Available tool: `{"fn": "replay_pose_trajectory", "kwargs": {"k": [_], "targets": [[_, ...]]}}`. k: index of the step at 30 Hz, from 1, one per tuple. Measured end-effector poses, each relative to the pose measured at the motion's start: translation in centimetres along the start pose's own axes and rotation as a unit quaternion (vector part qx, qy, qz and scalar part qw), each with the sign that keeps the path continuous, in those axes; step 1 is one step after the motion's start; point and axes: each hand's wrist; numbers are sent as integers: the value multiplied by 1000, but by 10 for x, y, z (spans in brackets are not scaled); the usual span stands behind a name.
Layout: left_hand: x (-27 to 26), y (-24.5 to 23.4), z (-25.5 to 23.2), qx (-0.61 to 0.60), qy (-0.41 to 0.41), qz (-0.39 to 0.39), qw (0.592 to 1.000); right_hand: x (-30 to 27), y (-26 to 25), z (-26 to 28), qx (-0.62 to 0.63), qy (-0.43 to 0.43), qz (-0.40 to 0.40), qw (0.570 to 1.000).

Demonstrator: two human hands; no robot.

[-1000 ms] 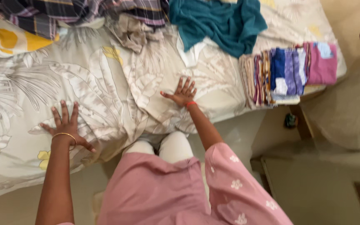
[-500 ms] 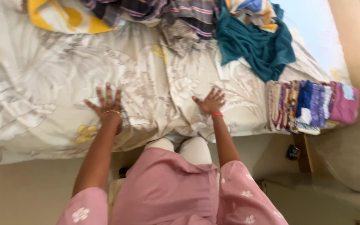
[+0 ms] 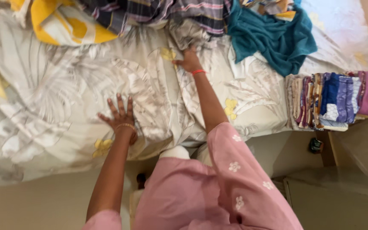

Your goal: The person folds a pink floral towel, a beige patterned towel, and a teal towel on a bed, smoothing each item and stacking them neatly. The person handles each towel one at a time, aligning edges and pressing folds before placing the folded items in a growing stack.

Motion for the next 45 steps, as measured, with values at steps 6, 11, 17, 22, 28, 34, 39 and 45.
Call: {"fn": "replay_pose_trajectory", "kwargs": {"k": [6, 11, 17, 22, 28, 34, 39, 45], "targets": [[14, 8, 3, 52, -5, -9, 999, -15, -24, 21, -2, 54, 6, 999], [4, -15, 0, 30, -6, 23, 999, -79, -24, 66, 132, -24, -10, 991], [6, -6, -3, 55, -10, 50, 997, -204, 20, 129, 237, -112, 135, 955], [59, 63, 31, 165, -12, -84, 983, -294, 34, 182, 392, -192, 266, 859], [106, 126, 57, 131, -6, -112, 985, -286, -6, 182, 532, -189, 369, 738], [102, 128, 57, 157, 7, -208, 965, -228, -59, 113, 293, 41, -82, 952], [92, 118, 50, 100, 15, -130, 986, -200, -40, 81, 194, 39, -48, 979], [97, 115, 55, 113, -5, -63, 992, -189, 1, 87, 265, 63, 21, 962]]}}
Point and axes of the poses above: each hand's wrist, its own x-axis towards the middle knuckle, its own y-axis out of the palm, z = x × y, and after that the axes turned 11 degrees about y, right-handed
